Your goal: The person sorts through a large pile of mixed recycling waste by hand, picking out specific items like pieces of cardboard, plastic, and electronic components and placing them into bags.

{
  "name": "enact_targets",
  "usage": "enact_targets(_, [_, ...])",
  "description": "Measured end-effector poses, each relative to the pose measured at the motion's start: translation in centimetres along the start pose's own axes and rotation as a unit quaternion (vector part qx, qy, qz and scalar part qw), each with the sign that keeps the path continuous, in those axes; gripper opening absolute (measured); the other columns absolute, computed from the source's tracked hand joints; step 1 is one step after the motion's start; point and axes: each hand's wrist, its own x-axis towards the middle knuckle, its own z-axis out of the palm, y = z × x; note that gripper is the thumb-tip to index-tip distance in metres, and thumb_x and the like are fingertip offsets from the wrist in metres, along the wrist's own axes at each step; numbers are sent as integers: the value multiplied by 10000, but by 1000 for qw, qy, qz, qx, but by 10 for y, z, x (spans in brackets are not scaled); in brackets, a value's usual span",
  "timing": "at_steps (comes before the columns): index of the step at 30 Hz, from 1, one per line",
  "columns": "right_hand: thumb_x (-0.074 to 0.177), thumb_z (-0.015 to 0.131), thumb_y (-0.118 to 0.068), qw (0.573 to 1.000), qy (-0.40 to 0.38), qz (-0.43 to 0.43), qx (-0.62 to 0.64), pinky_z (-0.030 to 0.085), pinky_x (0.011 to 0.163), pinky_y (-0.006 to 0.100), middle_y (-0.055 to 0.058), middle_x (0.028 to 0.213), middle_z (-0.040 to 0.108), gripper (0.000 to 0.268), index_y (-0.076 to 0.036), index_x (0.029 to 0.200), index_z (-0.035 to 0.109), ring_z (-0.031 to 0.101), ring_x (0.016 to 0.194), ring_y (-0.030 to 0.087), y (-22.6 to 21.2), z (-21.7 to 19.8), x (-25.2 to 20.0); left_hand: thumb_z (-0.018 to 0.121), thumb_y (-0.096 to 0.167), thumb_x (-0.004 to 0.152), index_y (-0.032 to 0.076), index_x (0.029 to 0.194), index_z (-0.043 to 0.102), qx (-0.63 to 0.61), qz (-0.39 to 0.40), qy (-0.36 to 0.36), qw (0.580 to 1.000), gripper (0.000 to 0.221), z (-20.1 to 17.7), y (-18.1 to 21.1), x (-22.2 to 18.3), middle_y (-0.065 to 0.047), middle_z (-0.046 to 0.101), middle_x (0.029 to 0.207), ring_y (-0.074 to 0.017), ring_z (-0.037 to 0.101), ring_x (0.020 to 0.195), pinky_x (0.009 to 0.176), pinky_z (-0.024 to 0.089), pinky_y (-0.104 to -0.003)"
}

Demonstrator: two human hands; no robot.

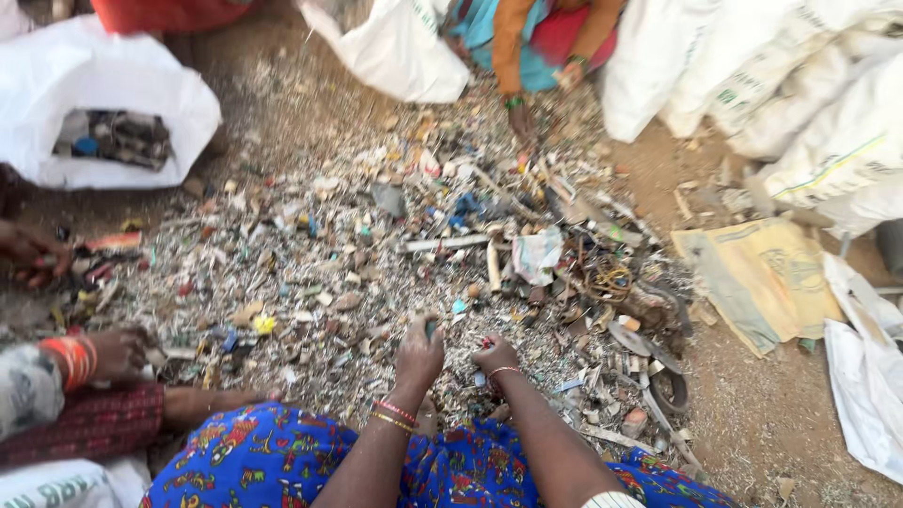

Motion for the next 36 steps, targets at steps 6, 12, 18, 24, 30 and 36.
enact_targets(6, [761, 789, 12, 832, -5, 204, 515, 596, 666, 395, 157, 1118, 686, 876, -67, 1525, 368, 704, 868, 246, -26, -36, -17, 576, 294, 973, 155, 1340, 566, -187, -216, -143, 947, 393, 31, -27, 1, -208, 732, 1079, -306, 695, 943, 713, 557, -402])
enact_targets(12, [784, 817, 45, 795, 1, 235, 560, 623, 711, 385, 181, 1113, 689, 881, -82, 1529, 364, 713, 889, 264, -64, -39, -70, 492, 339, 962, 157, 1299, 591, -191, -209, -262, 923, 396, 24, -12, -31, -88, 627, 1144, -243, 676, 1026, 744, 677, -343])
enact_targets(18, [802, 817, -100, 792, 0, 186, 581, 615, 675, 376, 123, 970, 694, 462, -32, 1209, 610, 686, 812, 212, -89, -29, -111, 400, 687, 958, 171, 1308, 568, -306, -301, -251, 867, 646, 9, -1, -52, -97, 643, 1227, -253, 622, 1078, 818, 574, -452])
enact_targets(24, [805, 869, -189, 830, 43, 134, 539, 562, 660, 318, 74, 949, 677, 520, -49, 1241, 621, 642, 805, 155, -93, -11, -114, 401, 684, 929, 214, 1346, 535, -363, -290, -245, 851, 642, -17, 23, -62, -101, 649, 1269, -258, 615, 1118, 919, 540, -466])
enact_targets(30, [810, 842, -208, 802, 34, 141, 580, 546, 691, 323, 67, 986, 710, 593, -76, 1316, 563, 632, 843, 146, -99, -8, -123, 371, 673, 981, 103, 1326, 592, -438, -264, -285, 811, 702, -26, 40, -84, -139, 710, 1169, -274, 674, 1021, 900, 563, -461])
enact_targets(36, [828, 829, -219, 799, 39, 191, 569, 573, 740, 324, 51, 1047, 715, 694, -105, 1413, 473, 665, 898, 146, -115, -22, -136, 376, 682, 976, 123, 1308, 647, -401, -262, -244, 843, 705, -25, 36, -88, -114, 715, 1148, -251, 650, 990, 861, 526, -437])
